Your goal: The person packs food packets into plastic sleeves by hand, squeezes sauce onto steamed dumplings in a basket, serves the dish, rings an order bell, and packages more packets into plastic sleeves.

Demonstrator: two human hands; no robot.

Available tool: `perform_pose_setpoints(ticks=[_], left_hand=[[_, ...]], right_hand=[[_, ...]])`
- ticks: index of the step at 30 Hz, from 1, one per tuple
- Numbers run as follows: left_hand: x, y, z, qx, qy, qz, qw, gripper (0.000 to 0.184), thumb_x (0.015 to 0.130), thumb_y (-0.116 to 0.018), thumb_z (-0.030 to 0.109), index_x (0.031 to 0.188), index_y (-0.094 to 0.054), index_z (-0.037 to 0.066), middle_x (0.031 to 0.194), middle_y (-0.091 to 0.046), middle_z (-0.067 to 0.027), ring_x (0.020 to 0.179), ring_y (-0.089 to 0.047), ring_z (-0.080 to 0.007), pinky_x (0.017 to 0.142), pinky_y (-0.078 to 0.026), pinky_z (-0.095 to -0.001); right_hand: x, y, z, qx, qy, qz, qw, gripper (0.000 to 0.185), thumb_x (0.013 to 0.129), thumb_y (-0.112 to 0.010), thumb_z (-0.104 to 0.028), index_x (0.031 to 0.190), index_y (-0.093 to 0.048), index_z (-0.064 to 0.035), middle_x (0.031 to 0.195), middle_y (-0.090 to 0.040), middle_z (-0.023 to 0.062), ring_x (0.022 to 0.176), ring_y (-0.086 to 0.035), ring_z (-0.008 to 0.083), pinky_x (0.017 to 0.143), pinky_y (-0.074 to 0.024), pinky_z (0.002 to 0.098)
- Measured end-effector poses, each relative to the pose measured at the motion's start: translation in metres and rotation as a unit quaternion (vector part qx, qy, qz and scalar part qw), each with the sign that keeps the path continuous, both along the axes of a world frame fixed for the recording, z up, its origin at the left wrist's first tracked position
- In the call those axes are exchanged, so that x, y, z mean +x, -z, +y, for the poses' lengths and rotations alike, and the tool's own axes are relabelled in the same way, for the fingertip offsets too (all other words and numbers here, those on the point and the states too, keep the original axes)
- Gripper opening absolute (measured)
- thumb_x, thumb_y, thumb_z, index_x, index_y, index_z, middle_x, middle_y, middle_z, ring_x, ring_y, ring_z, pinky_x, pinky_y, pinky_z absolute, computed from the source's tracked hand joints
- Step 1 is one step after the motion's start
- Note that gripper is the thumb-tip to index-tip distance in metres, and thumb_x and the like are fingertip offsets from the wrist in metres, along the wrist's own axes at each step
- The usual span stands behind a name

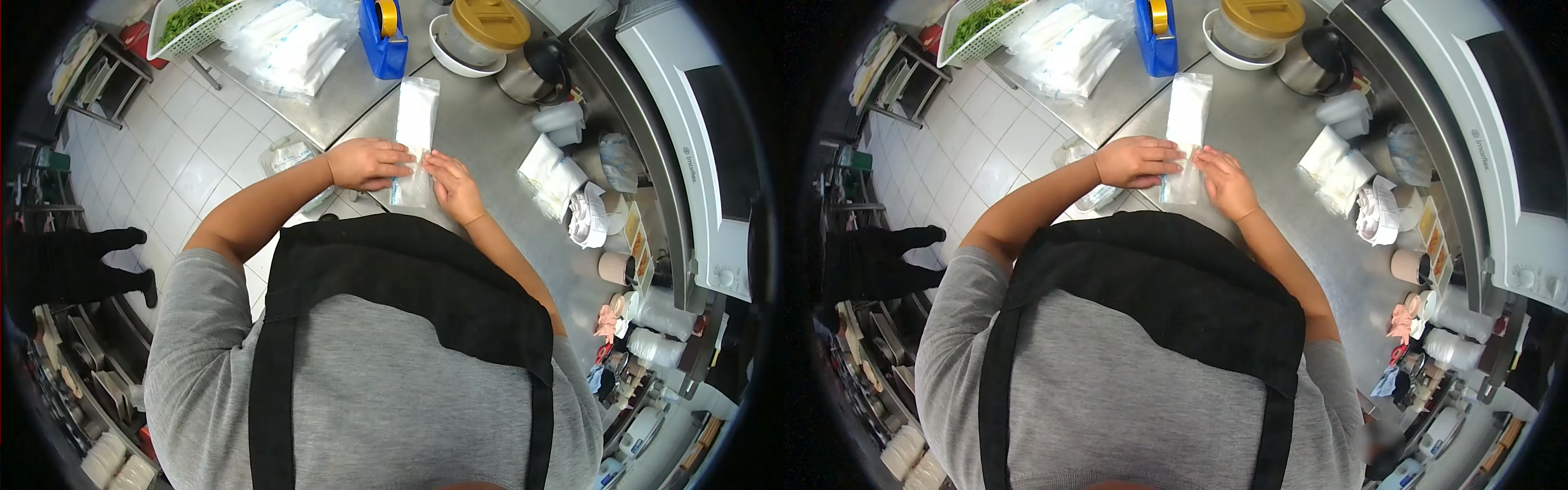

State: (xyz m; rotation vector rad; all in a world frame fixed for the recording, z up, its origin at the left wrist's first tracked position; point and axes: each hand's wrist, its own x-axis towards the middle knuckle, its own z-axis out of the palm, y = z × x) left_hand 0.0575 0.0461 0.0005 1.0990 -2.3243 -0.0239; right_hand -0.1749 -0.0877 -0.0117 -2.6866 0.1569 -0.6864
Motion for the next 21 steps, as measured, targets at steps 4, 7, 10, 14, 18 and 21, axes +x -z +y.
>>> perform_pose_setpoints(ticks=[4, 7, 10, 14, 18, 21], left_hand=[[-0.018, 0.015, 0.005, -0.038, -0.066, 0.0, 0.997, 0.023, 0.079, -0.068, 0.014, 0.102, -0.066, 0.009, 0.115, -0.063, -0.005, 0.107, -0.059, -0.0242, 0.087, -0.05, -0.0355], [-0.022, 0.019, 0.005, -0.013, -0.098, 0.064, 0.993, 0.022, 0.081, -0.065, 0.013, 0.102, -0.066, 0.008, 0.112, -0.064, -0.007, 0.103, -0.061, -0.025, 0.086, -0.051, -0.0358], [-0.024, 0.015, 0.01, 0.084, -0.165, 0.172, 0.968, 0.019, 0.083, -0.064, 0.012, 0.101, -0.066, 0.007, 0.109, -0.065, -0.0088, 0.1, -0.063, -0.0265, 0.084, -0.051, -0.0359], [-0.018, 0.007, 0.01, 0.212, -0.197, 0.202, 0.936, 0.023, 0.082, -0.064, 0.009, 0.105, -0.063, 0.007, 0.111, -0.065, -0.0112, 0.099, -0.062, -0.0296, 0.087, -0.05, -0.0364], [-0.018, -0.005, 0.014, 0.101, -0.138, 0.169, 0.971, 0.035, 0.077, -0.066, 0.008, 0.111, -0.06, 0.008, 0.116, -0.061, -0.0123, 0.107, -0.058, -0.0314, 0.092, -0.047, -0.0367], [-0.02, -0.005, 0.014, 0.045, -0.129, 0.126, 0.983, 0.042, 0.072, -0.071, 0.011, 0.112, -0.06, 0.008, 0.118, -0.058, -0.0119, 0.112, -0.053, -0.0317, 0.094, -0.045, -0.0376]], right_hand=[[0.001, 0.003, -0.001, 0.021, -0.005, -0.018, 1.0, 0.037, 0.074, -0.06, 0.005, 0.109, -0.064, -0.0055, 0.115, -0.062, 0.0094, 0.115, -0.055, 0.0272, 0.097, -0.0439, 0.04], [0.001, -0.004, 0.003, 0.044, 0.008, -0.008, 0.999, 0.039, 0.074, -0.061, 0.003, 0.111, -0.063, -0.0067, 0.116, -0.06, 0.0098, 0.114, -0.055, 0.0282, 0.097, -0.0432, 0.0404], [0.003, -0.015, 0.007, 0.059, 0.019, 0.011, 0.998, 0.042, 0.072, -0.064, 0.0, 0.113, -0.063, -0.0091, 0.115, -0.06, 0.0089, 0.111, -0.054, 0.0283, 0.097, -0.0418, 0.0399], [0.004, -0.017, 0.0, 0.042, 0.0, 0.042, 0.998, 0.041, 0.072, -0.066, -0.004, 0.112, -0.064, -0.0133, 0.112, -0.06, 0.0057, 0.109, -0.055, 0.0262, 0.094, -0.0411, 0.0379], [0.007, -0.006, -0.006, 0.043, 0.002, 0.025, 0.999, 0.032, 0.074, -0.066, -0.006, 0.104, -0.068, -0.0153, 0.108, -0.061, 0.0021, 0.106, -0.056, 0.0232, 0.091, -0.0421, 0.0369], [0.007, -0.001, -0.006, 0.058, 0.022, 0.01, 0.998, 0.026, 0.074, -0.065, -0.006, 0.098, -0.07, -0.0146, 0.106, -0.062, 0.0014, 0.104, -0.057, 0.0228, 0.09, -0.0426, 0.0374]])
